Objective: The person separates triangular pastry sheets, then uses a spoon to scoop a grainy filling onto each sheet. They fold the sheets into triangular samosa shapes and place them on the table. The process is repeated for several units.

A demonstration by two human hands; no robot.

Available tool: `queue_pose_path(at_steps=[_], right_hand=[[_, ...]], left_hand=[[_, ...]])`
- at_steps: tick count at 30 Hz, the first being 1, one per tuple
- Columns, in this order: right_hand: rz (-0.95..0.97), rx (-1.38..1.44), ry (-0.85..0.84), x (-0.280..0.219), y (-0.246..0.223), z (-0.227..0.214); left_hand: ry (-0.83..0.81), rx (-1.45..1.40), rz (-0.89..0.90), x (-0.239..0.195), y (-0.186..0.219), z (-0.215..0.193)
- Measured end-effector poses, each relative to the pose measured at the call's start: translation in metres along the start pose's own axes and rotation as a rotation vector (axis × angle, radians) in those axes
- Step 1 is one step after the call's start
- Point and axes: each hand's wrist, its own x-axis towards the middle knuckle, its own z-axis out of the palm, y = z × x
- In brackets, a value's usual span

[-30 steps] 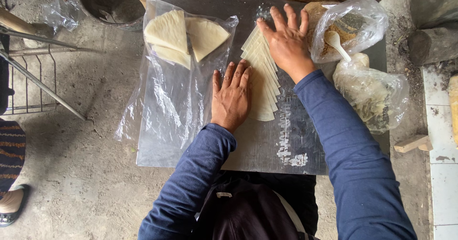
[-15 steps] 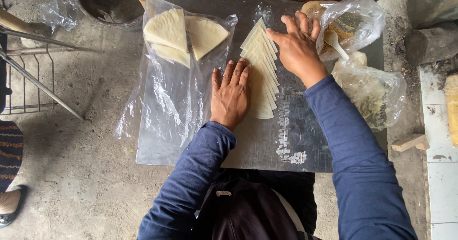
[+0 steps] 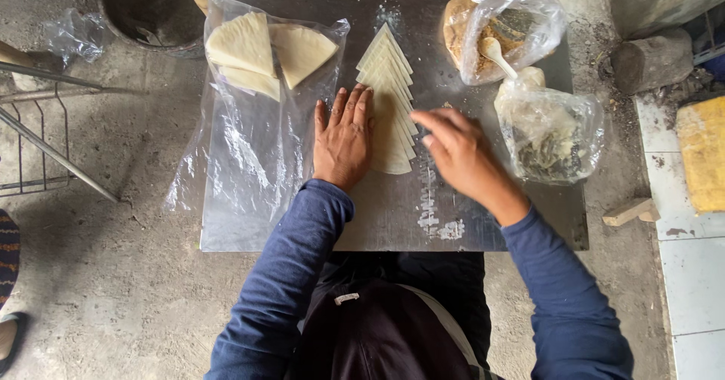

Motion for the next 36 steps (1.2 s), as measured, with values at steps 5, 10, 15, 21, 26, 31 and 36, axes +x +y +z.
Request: queue_pose_path(at_steps=[5, 10, 15, 21, 26, 31, 36], right_hand=[[-0.089, 0.131, 0.058, -0.023, -0.031, 0.030], [-0.084, 0.105, 0.106, -0.018, -0.049, 0.051], [-0.157, -0.001, 0.159, -0.015, -0.045, 0.059], [-0.116, 0.057, 0.261, -0.013, -0.033, 0.080], [0.242, 0.649, 0.247, 0.008, 0.003, 0.090], [0.493, 0.969, 0.288, 0.025, 0.041, 0.085], [0.522, 1.110, 0.440, 0.025, 0.062, 0.067]], left_hand=[[0.008, -0.025, 0.011, -0.003, 0.000, -0.005], [0.022, -0.063, -0.005, -0.003, -0.002, -0.001], [0.072, -0.150, -0.009, -0.003, -0.008, 0.005], [0.125, -0.648, 0.010, -0.002, -0.014, -0.007], [0.219, -0.918, 0.021, -0.005, -0.005, -0.025], [0.154, -0.519, 0.040, -0.015, -0.005, -0.033], [0.069, -0.075, 0.206, -0.046, -0.001, -0.022]])
